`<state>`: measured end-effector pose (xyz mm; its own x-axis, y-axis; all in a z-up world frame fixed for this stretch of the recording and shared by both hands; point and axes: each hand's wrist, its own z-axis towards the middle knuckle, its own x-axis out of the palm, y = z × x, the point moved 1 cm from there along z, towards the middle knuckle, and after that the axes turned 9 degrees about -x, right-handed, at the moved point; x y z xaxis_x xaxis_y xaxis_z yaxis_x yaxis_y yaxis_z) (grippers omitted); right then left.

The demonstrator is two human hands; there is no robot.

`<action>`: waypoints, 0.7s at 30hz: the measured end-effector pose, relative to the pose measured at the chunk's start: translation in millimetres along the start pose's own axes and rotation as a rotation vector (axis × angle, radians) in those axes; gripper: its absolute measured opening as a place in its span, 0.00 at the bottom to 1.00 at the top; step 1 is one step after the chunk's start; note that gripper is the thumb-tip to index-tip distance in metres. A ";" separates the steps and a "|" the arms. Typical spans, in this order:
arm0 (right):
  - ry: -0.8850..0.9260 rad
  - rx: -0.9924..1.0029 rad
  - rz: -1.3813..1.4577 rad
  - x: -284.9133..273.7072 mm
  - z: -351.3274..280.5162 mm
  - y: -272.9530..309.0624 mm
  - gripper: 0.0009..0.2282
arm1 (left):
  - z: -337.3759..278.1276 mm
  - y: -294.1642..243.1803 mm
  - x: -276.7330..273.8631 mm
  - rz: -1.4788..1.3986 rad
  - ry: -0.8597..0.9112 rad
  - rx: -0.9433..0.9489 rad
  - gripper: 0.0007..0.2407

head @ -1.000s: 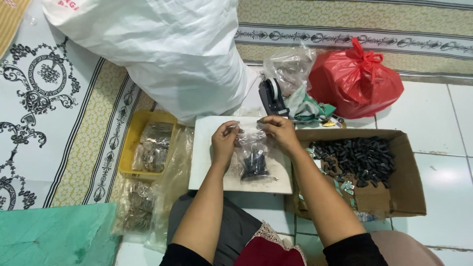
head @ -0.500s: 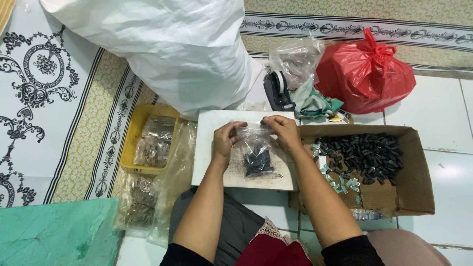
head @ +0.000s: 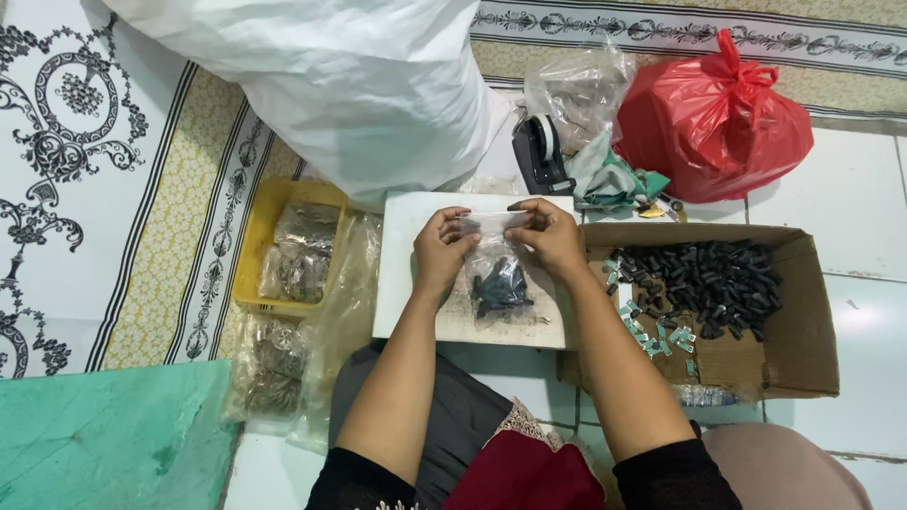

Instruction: Sorting small black fasteners from a box and placing them into small plastic bags.

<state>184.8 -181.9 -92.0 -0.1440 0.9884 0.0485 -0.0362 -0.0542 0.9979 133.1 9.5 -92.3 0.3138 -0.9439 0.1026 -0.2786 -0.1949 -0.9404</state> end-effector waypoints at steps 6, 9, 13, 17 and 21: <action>0.056 -0.059 -0.018 -8.2 5.8 -22.9 0.11 | 4.9 8.2 -7.7 0.055 0.006 -0.025 0.10; 0.091 -0.074 -0.002 -10.3 2.4 -29.0 0.10 | 3.4 2.8 -9.5 0.119 0.031 -0.018 0.09; 0.201 -0.227 -0.032 -16.3 -15.0 -5.1 0.08 | -8.1 -11.4 -15.2 0.219 0.070 0.036 0.09; 0.308 -0.414 -0.316 -18.9 -20.2 13.1 0.15 | -7.1 -10.8 -20.2 0.298 0.154 0.134 0.11; 0.350 -0.496 -0.538 -23.2 -21.0 11.3 0.20 | 10.8 9.1 -27.1 0.315 0.210 0.259 0.10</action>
<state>167.1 -208.4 -82.8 -0.2800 0.7997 -0.5311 -0.6113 0.2781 0.7410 131.9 36.2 -107.1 0.0522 -0.9852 -0.1631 -0.0870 0.1583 -0.9836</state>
